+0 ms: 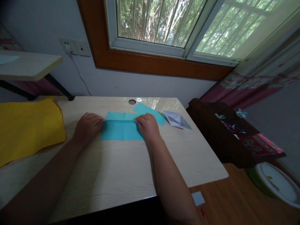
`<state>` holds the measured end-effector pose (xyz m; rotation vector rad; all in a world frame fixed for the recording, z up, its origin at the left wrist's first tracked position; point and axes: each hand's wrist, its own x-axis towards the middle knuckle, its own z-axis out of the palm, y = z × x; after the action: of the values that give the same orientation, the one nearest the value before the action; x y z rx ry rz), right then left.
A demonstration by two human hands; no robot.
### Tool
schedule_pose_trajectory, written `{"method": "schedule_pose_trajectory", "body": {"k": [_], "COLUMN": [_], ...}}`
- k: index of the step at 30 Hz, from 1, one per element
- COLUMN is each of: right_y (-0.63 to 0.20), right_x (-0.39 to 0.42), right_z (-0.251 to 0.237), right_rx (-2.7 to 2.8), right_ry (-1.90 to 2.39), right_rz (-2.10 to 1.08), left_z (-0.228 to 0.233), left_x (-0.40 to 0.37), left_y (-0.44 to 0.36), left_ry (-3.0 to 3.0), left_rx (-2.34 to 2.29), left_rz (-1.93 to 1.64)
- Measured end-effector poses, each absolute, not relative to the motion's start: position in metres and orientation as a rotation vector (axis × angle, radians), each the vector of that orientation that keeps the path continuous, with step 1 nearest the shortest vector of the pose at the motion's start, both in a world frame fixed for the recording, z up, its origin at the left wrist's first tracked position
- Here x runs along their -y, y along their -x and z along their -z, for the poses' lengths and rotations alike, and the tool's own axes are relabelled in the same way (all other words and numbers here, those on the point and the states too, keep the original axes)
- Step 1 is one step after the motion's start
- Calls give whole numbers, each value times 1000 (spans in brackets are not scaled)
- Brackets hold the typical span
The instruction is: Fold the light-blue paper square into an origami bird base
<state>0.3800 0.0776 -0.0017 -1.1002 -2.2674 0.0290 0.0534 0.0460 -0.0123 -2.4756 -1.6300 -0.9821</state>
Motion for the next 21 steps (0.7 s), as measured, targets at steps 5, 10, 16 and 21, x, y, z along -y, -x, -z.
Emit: {"method": "schedule_pose_trajectory", "body": {"k": [5, 10, 16, 21], "right_y": [-381, -378, -371, -367], "right_x": [-80, -78, -73, -70], "right_z": [5, 6, 3, 2], "right_rx": [2220, 2168, 2113, 2156], "right_ry": [1120, 1086, 1006, 931], "right_rz": [-66, -164, -284, -345], "left_z": [11, 6, 7, 0], "left_x": [-46, -43, -39, -34], "left_y": [-53, -62, -71, -78], "left_ry": [2231, 2136, 2279, 2254], "left_rx": [1794, 2057, 2391, 2544], "left_rz": [1256, 1588, 2040, 2495]}}
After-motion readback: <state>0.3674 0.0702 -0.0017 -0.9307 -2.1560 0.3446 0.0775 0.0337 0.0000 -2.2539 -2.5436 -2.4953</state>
